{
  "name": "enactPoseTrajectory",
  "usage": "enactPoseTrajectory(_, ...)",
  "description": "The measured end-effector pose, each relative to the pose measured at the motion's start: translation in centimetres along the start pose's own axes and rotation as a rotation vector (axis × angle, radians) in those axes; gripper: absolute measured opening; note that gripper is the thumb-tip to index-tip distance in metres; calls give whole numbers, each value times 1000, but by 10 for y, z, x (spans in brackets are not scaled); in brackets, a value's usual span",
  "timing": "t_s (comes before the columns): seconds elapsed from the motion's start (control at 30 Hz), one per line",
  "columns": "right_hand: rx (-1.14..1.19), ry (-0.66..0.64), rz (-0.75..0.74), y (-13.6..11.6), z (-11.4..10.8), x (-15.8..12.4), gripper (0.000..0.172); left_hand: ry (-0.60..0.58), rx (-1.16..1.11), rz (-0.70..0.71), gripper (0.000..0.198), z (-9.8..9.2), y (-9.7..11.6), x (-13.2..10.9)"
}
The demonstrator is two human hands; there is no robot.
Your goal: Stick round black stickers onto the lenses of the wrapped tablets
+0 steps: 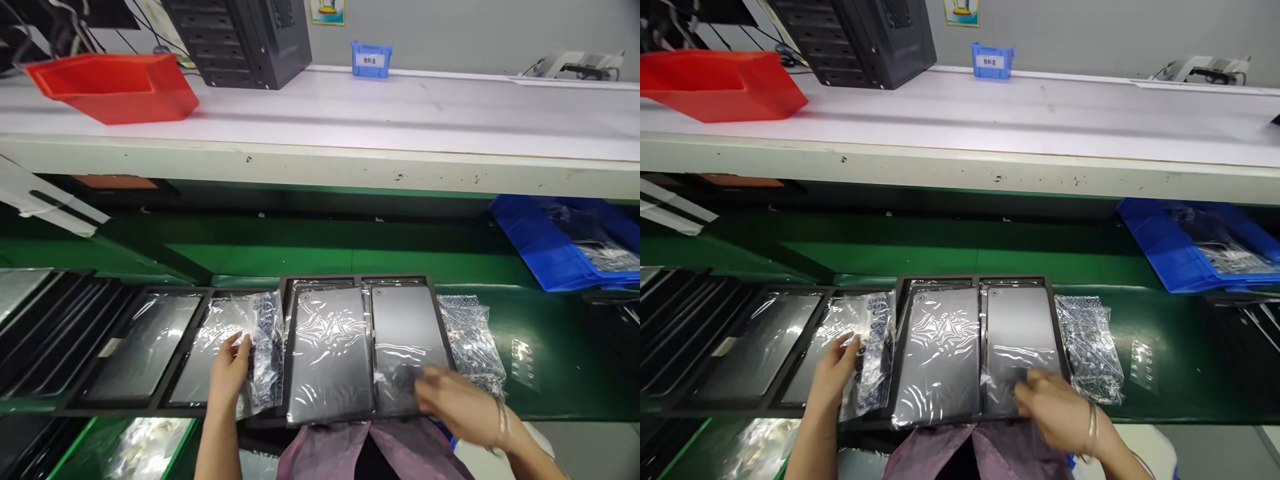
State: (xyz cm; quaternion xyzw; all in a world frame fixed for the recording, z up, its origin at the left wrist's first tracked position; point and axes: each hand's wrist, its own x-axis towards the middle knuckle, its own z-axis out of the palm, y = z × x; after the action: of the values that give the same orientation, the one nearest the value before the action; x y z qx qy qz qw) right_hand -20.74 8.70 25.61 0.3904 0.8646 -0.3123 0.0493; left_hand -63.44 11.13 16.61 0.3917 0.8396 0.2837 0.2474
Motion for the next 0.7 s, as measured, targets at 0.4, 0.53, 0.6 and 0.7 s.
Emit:
enactPoseTrajectory(0.4,267,404,213,60,-10,23,22,9,164,117,76,22,17,3)
enactPoseTrajectory(0.53,-56,531,201,70,-20,49,16,76,254,292,57,24,20,-2)
enactPoseTrajectory(0.6,-155,521,145,66,-27,52,16,92,292,361,52,27,21,-5)
enactPoseTrajectory(0.7,-303,481,81,49,-35,41,20,138,338,427,50,30,25,-13)
